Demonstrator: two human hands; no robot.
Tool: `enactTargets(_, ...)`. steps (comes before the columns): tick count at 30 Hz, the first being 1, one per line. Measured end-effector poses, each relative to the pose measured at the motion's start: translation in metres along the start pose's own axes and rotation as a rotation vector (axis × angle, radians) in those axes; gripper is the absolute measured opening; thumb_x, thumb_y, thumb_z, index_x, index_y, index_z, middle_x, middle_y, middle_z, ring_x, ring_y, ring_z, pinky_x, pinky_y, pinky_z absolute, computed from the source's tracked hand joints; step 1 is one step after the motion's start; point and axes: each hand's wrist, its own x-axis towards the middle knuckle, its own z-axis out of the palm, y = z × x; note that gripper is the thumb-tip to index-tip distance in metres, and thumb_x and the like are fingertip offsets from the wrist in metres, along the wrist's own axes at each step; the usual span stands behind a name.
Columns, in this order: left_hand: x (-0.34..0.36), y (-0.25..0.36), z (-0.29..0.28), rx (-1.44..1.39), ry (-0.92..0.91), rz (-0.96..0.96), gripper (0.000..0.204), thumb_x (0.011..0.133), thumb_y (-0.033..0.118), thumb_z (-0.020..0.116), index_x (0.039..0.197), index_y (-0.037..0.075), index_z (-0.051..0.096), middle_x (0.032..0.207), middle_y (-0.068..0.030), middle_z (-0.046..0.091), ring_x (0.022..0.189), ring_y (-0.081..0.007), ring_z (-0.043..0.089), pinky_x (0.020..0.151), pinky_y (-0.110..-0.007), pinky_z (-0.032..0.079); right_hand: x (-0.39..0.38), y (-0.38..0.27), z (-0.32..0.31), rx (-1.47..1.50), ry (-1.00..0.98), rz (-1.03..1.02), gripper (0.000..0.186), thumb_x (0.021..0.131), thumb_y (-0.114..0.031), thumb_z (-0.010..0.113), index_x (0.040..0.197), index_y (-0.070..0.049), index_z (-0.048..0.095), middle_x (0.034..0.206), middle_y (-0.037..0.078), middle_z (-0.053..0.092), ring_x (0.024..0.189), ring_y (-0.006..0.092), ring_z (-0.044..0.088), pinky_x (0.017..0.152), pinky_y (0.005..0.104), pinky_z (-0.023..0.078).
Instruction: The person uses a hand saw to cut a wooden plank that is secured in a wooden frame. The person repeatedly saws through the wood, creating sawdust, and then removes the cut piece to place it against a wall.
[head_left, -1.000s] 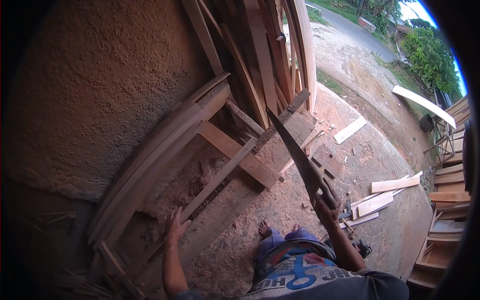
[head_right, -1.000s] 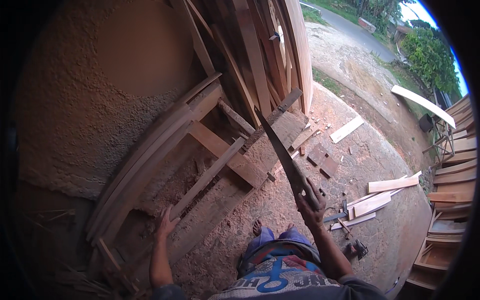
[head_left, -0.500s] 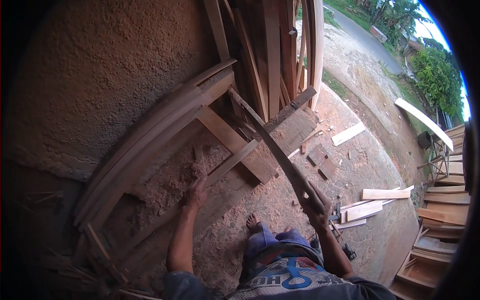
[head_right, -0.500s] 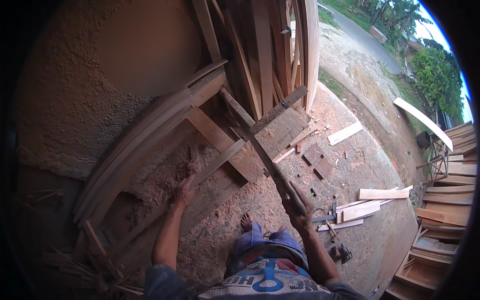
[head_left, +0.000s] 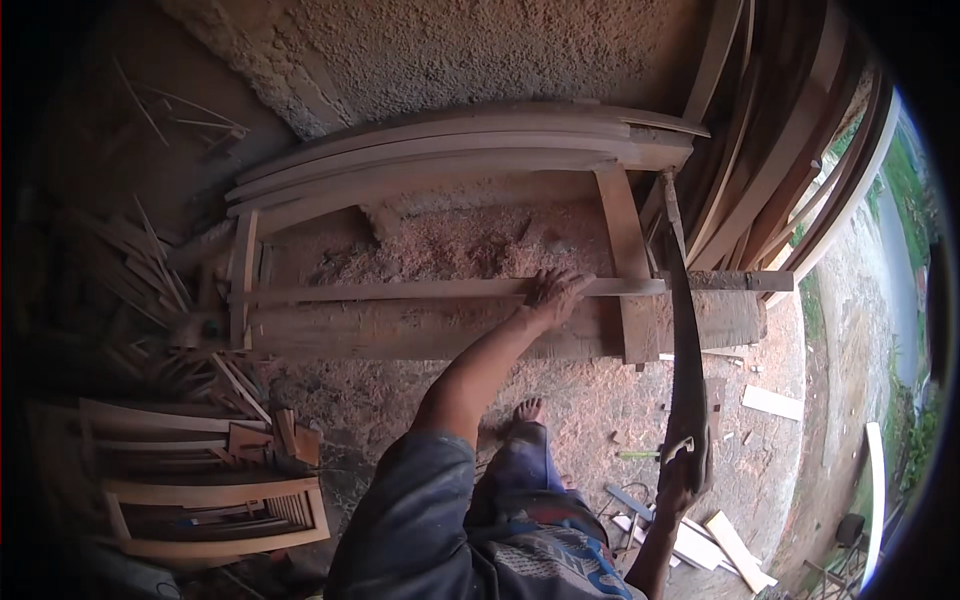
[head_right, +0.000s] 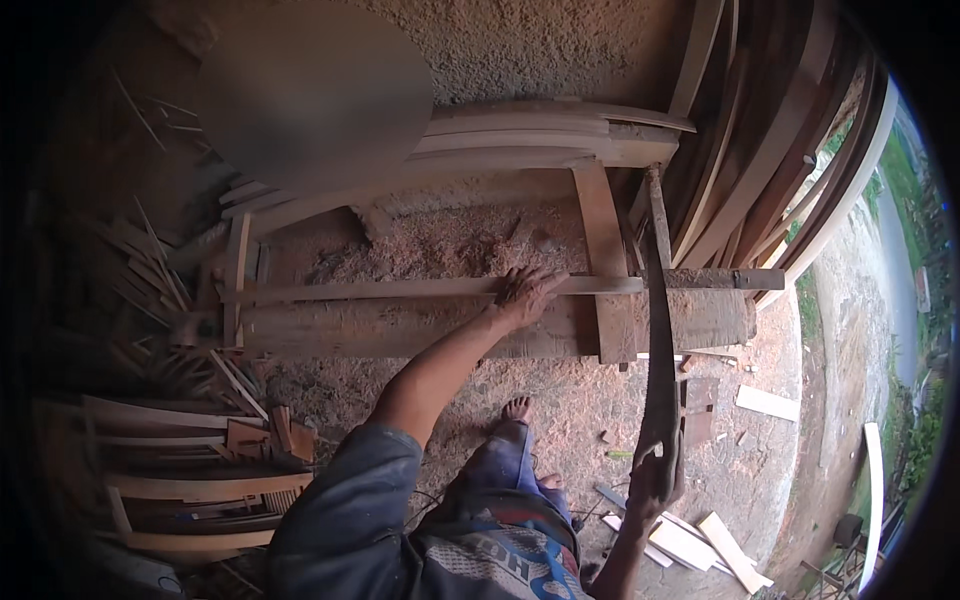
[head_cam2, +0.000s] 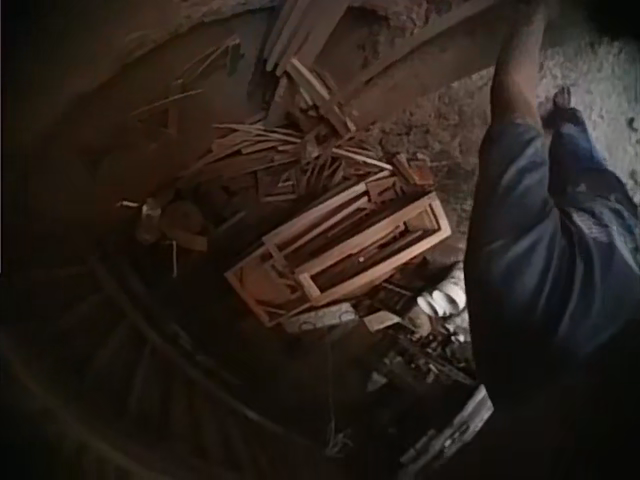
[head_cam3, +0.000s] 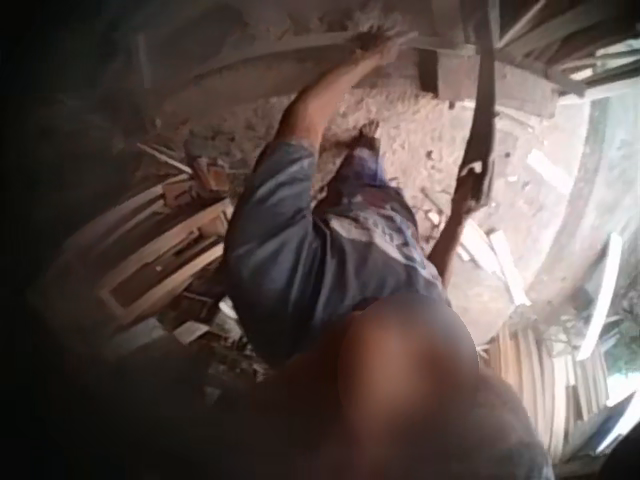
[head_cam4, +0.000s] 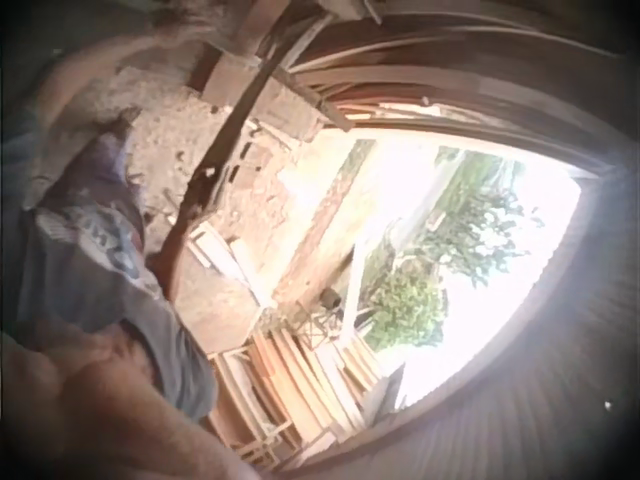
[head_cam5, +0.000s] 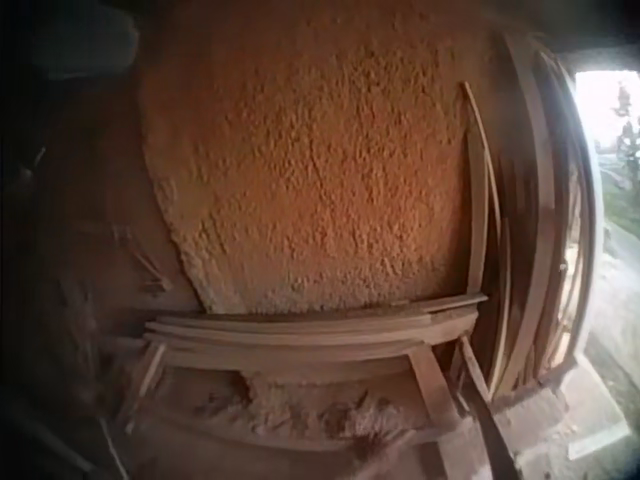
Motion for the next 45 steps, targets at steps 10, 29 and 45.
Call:
enactTargets(10, 0.015, 0.034, -0.004, 0.006, 0.079, 0.029, 0.057, 0.087, 0.036, 0.069, 0.138, 0.014, 0.055, 0.146, -0.0091, 0.046, 0.129, -0.0320, 0.044, 0.108, -0.052, 0.032, -0.008, 0.013, -0.015, -0.004, 0.008, -0.156, 0.053, 0.087, -0.016, 0.061, 0.135, 0.006, 0.057, 0.074, 0.001, 0.059, 0.060, 0.0069, 0.048, 0.054, 0.0225, 0.037)
enactTargets(29, 0.063, 0.124, 0.059, -0.093, 0.427, -0.051, 0.014, 0.092, 0.025, 0.059, 0.101, 0.014, 0.063, 0.103, -0.0101, 0.061, 0.102, -0.0334, 0.055, 0.088, -0.050, 0.042, -0.024, -0.014, -0.029, 0.007, -0.014, -0.034, 0.054, 0.091, -0.014, 0.067, 0.140, 0.004, 0.054, 0.073, -0.002, 0.060, 0.060, 0.0055, 0.053, 0.053, 0.0228, 0.043)
enactTargets(45, 0.056, 0.132, 0.066, -0.108, 0.448, -0.101, 0.013, 0.088, 0.022, 0.060, 0.094, 0.011, 0.063, 0.101, -0.0139, 0.062, 0.103, -0.0362, 0.055, 0.088, -0.052, 0.041, -0.017, 0.013, -0.038, -0.106, -0.093, -0.065, 0.055, 0.091, -0.019, 0.071, 0.137, 0.006, 0.054, 0.086, 0.007, 0.068, 0.070, 0.0133, 0.062, 0.063, 0.0281, 0.051)
